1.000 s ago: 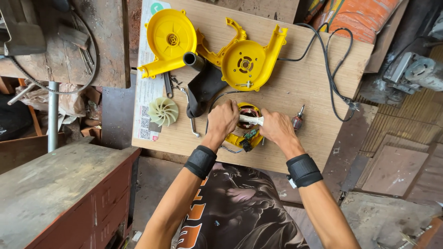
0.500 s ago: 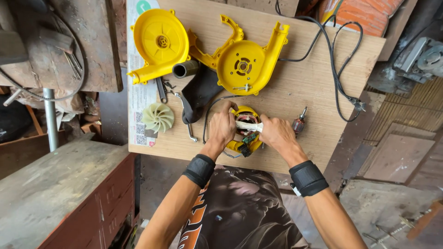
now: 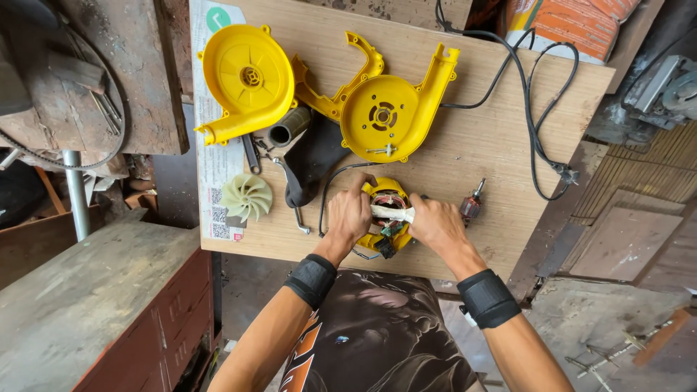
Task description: The person cleans the interior of a disassembled yellow leaf blower motor housing using a white cloth and a small tool. They repeatedly wipe the inner surfaces and rotate the housing to access different areas.
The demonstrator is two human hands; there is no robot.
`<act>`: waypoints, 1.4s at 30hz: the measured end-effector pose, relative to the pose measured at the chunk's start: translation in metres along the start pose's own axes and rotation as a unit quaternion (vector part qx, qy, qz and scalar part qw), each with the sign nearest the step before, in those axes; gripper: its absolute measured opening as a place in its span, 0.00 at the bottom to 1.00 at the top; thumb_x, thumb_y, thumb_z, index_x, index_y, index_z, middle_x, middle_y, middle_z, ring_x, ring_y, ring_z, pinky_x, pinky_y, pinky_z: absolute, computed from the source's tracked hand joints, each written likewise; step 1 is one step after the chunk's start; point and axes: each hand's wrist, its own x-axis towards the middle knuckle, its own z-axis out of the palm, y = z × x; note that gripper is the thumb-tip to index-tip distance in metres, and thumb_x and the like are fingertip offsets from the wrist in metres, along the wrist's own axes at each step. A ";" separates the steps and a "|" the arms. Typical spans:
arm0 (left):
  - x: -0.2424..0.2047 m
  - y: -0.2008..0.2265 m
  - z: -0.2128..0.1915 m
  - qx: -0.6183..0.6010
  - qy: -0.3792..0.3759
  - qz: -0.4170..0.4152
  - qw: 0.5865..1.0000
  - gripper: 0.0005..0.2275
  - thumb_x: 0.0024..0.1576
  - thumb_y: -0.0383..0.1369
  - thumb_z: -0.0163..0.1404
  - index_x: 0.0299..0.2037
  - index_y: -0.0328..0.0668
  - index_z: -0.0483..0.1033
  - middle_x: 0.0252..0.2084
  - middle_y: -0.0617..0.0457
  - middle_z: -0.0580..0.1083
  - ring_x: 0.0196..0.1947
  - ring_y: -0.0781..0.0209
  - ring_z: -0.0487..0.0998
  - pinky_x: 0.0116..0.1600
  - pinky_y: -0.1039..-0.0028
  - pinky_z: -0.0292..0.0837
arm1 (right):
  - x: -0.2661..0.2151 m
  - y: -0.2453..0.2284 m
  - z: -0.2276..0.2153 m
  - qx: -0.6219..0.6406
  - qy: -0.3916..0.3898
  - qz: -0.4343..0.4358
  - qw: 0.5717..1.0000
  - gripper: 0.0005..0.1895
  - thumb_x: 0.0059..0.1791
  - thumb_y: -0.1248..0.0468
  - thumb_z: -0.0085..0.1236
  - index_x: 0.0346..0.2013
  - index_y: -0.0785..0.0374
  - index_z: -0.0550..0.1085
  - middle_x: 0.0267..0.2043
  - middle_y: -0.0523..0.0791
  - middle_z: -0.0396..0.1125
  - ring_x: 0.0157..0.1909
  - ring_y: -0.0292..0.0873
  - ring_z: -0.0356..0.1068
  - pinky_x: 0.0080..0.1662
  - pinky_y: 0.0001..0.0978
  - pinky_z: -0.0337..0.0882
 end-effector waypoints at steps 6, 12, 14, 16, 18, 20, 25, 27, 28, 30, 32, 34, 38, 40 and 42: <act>-0.003 -0.010 0.006 -0.016 0.023 0.031 0.999 0.12 0.58 0.28 0.40 0.48 0.47 0.74 0.19 0.39 0.71 0.19 0.38 0.74 0.29 0.49 0.67 | -0.001 0.000 0.003 0.008 0.042 -0.007 0.999 0.09 0.39 0.68 0.61 0.33 0.65 0.73 0.27 0.54 0.73 0.30 0.59 0.75 0.34 0.52 0.76; -0.001 -0.011 0.006 -0.060 0.011 0.023 0.998 0.14 0.56 0.27 0.38 0.49 0.47 0.73 0.19 0.42 0.73 0.18 0.38 0.74 0.29 0.50 0.67 | 0.000 0.004 0.008 0.015 0.064 -0.017 0.998 0.09 0.39 0.70 0.60 0.32 0.65 0.73 0.26 0.54 0.73 0.28 0.58 0.75 0.31 0.51 0.75; 0.002 -0.012 0.007 -0.045 0.003 0.016 0.999 0.14 0.56 0.27 0.39 0.48 0.47 0.74 0.18 0.41 0.71 0.17 0.39 0.73 0.28 0.51 0.67 | -0.002 0.007 0.014 0.010 0.061 -0.025 0.998 0.09 0.39 0.71 0.59 0.34 0.67 0.73 0.25 0.53 0.73 0.24 0.55 0.75 0.29 0.48 0.76; 0.003 -0.019 0.012 -0.052 0.003 0.021 0.998 0.14 0.55 0.26 0.38 0.48 0.47 0.73 0.18 0.43 0.71 0.16 0.41 0.72 0.27 0.52 0.67 | 0.001 0.010 0.016 0.010 0.061 -0.027 0.998 0.11 0.38 0.72 0.59 0.35 0.67 0.74 0.24 0.53 0.73 0.23 0.53 0.75 0.28 0.47 0.76; 0.002 -0.019 0.012 -0.060 0.001 0.019 0.998 0.15 0.54 0.26 0.37 0.47 0.46 0.73 0.18 0.44 0.71 0.15 0.43 0.72 0.26 0.54 0.67 | -0.001 0.011 0.017 0.013 0.056 -0.028 0.998 0.12 0.38 0.73 0.58 0.36 0.68 0.74 0.24 0.53 0.73 0.22 0.52 0.75 0.27 0.46 0.76; 0.004 -0.013 0.007 -0.057 0.003 0.022 0.998 0.14 0.55 0.26 0.38 0.48 0.45 0.74 0.19 0.44 0.72 0.15 0.42 0.71 0.25 0.54 0.65 | -0.002 0.010 0.017 0.011 0.050 -0.031 0.998 0.14 0.36 0.74 0.56 0.37 0.69 0.74 0.24 0.52 0.73 0.21 0.50 0.74 0.26 0.45 0.75; 0.002 -0.020 0.011 -0.078 0.001 0.046 0.996 0.15 0.54 0.26 0.37 0.48 0.44 0.73 0.20 0.45 0.71 0.16 0.44 0.72 0.27 0.56 0.68 | -0.002 0.021 0.035 0.010 0.043 -0.032 0.998 0.14 0.38 0.76 0.54 0.38 0.70 0.74 0.24 0.51 0.73 0.20 0.48 0.74 0.24 0.42 0.75; 0.005 -0.022 0.010 -0.083 -0.005 0.049 0.995 0.15 0.54 0.26 0.37 0.47 0.44 0.73 0.20 0.44 0.71 0.16 0.44 0.72 0.27 0.56 0.69 | 0.000 0.018 0.031 0.009 0.046 -0.030 0.998 0.14 0.38 0.76 0.54 0.38 0.70 0.74 0.24 0.51 0.73 0.20 0.47 0.74 0.24 0.41 0.75; 0.005 -0.020 0.010 -0.078 -0.010 0.038 0.996 0.15 0.54 0.26 0.37 0.48 0.44 0.73 0.19 0.44 0.71 0.16 0.44 0.72 0.27 0.56 0.68 | 0.000 0.015 0.025 0.007 0.047 -0.029 0.998 0.14 0.37 0.75 0.55 0.37 0.69 0.74 0.24 0.51 0.73 0.21 0.48 0.74 0.24 0.42 0.75; 0.002 -0.018 0.009 -0.074 -0.016 0.030 0.997 0.16 0.53 0.26 0.37 0.48 0.43 0.74 0.18 0.43 0.70 0.15 0.43 0.71 0.26 0.55 0.68 | -0.004 0.010 0.019 0.004 0.050 -0.026 0.998 0.14 0.36 0.73 0.57 0.36 0.68 0.74 0.24 0.51 0.72 0.21 0.49 0.74 0.24 0.43 0.74; 0.003 -0.017 0.008 -0.070 0.003 0.042 0.997 0.15 0.54 0.25 0.37 0.48 0.44 0.74 0.23 0.43 0.74 0.17 0.42 0.72 0.27 0.54 0.69 | -0.004 0.007 0.017 0.008 0.069 -0.023 0.997 0.13 0.37 0.71 0.60 0.36 0.66 0.74 0.24 0.51 0.72 0.24 0.52 0.75 0.26 0.46 0.74; 0.005 -0.019 0.010 -0.071 0.015 0.063 0.995 0.15 0.55 0.26 0.38 0.49 0.44 0.73 0.22 0.42 0.73 0.18 0.41 0.73 0.28 0.53 0.69 | 0.003 0.005 0.007 0.005 0.082 -0.021 0.996 0.14 0.37 0.69 0.61 0.36 0.65 0.74 0.25 0.51 0.72 0.25 0.54 0.75 0.27 0.48 0.74; 0.002 -0.021 0.010 -0.047 0.010 0.048 0.998 0.13 0.57 0.28 0.39 0.48 0.48 0.74 0.21 0.39 0.73 0.21 0.38 0.74 0.30 0.50 0.67 | -0.001 -0.003 0.001 0.011 0.055 0.006 0.998 0.16 0.36 0.68 0.63 0.38 0.64 0.75 0.26 0.52 0.73 0.27 0.58 0.75 0.29 0.51 0.74; 0.001 -0.018 0.007 -0.040 0.010 0.048 0.998 0.13 0.57 0.29 0.39 0.49 0.48 0.74 0.21 0.38 0.73 0.22 0.36 0.74 0.32 0.49 0.68 | 0.000 -0.006 -0.001 0.000 0.050 0.015 0.999 0.15 0.38 0.68 0.62 0.38 0.63 0.74 0.26 0.53 0.73 0.27 0.58 0.75 0.30 0.51 0.74; -0.001 -0.015 0.003 -0.034 0.014 0.052 0.998 0.13 0.58 0.30 0.39 0.49 0.49 0.74 0.22 0.36 0.73 0.23 0.34 0.75 0.34 0.47 0.68 | -0.004 -0.009 0.000 -0.012 0.051 0.022 0.998 0.14 0.39 0.68 0.62 0.38 0.63 0.74 0.27 0.54 0.73 0.28 0.58 0.75 0.31 0.51 0.74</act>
